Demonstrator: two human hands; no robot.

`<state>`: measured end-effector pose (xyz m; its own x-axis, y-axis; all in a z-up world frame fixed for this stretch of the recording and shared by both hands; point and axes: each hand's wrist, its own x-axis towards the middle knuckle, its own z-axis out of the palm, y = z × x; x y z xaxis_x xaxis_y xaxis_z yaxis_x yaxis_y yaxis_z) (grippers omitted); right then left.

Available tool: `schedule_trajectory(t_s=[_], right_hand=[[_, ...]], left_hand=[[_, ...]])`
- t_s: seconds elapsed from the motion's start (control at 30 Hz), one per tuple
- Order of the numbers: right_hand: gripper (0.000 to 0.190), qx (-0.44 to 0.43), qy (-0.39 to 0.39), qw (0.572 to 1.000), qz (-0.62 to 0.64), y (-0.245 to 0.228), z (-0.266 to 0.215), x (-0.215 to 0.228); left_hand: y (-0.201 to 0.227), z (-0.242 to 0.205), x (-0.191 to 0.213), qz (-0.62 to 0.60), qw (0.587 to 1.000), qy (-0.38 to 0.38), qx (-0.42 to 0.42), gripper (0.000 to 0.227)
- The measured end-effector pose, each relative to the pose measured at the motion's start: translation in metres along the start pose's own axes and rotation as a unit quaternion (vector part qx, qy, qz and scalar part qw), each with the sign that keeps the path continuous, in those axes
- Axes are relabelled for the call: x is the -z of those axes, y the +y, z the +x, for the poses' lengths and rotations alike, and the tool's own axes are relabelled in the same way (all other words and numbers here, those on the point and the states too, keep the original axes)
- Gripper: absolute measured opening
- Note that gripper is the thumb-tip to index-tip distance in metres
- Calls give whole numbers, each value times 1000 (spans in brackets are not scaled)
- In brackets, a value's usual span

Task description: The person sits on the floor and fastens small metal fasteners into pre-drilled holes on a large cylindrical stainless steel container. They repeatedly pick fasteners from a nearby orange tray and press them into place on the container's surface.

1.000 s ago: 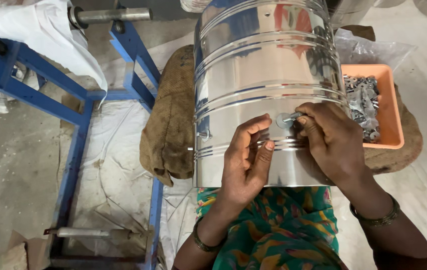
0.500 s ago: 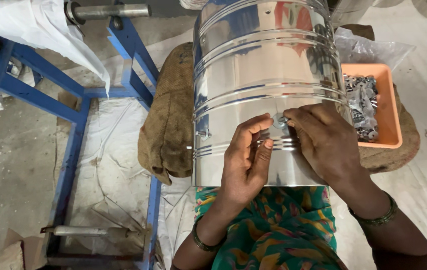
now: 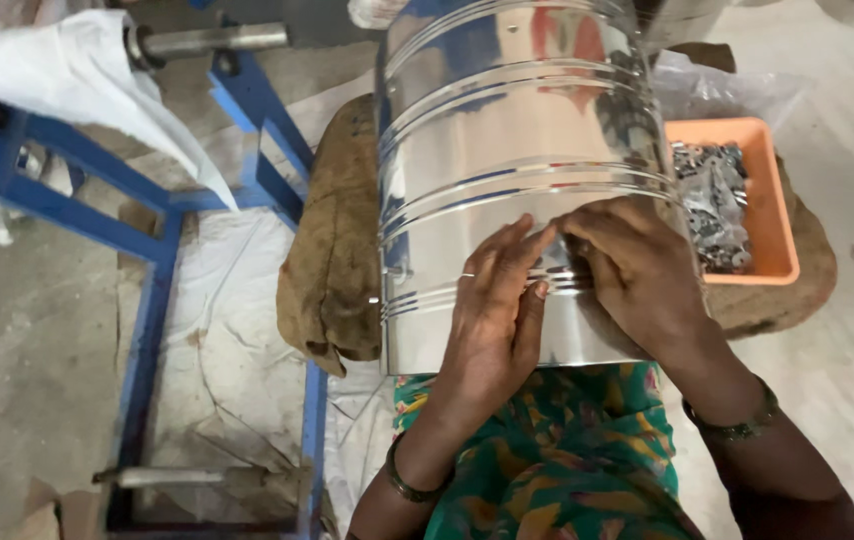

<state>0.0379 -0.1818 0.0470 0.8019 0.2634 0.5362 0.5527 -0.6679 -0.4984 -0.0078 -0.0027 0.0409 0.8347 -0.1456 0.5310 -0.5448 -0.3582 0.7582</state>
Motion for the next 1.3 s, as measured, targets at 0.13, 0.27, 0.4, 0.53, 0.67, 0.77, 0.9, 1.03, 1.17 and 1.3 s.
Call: schedule_trajectory(t_s=[0.13, 0.27, 0.4, 0.53, 0.67, 0.77, 0.9, 1.03, 1.17, 1.3], right_hand=[[37, -78, 7, 994, 76, 1, -8, 3], [33, -4, -1, 1000, 10, 1, -21, 5], [32, 63, -12, 998, 12, 0, -49, 10], [22, 28, 63, 997, 46, 18, -95, -1], [25, -74, 194, 961, 181, 68, -137, -33], [30, -214, 218, 901, 307, 99, -167, -39], [25, -349, 112, 922, 122, 165, -191, -47], [17, -373, 26, 924, -74, 211, -230, -77], [17, -370, 41, 926, -60, 246, -247, -86], [16, -355, 98, 927, -67, 279, -229, -80]], left_hand=[[-1, -2, 0, 135, 989, -51, -25, 45], [-4, -4, 5, 195, 976, -86, -35, 51], [-7, -5, 9, 254, 960, -121, -5, 61], [-7, -6, 13, 266, 955, -129, 4, 64], [-3, -6, 16, 269, 953, -136, 9, 66], [-2, -4, 16, 269, 954, -134, 3, 66], [-1, -3, 19, 265, 955, -135, -11, 66], [2, 0, 21, 266, 953, -143, 0, 64], [4, 2, 24, 267, 952, -151, -1, 63], [5, 1, 24, 266, 952, -153, -4, 64]])
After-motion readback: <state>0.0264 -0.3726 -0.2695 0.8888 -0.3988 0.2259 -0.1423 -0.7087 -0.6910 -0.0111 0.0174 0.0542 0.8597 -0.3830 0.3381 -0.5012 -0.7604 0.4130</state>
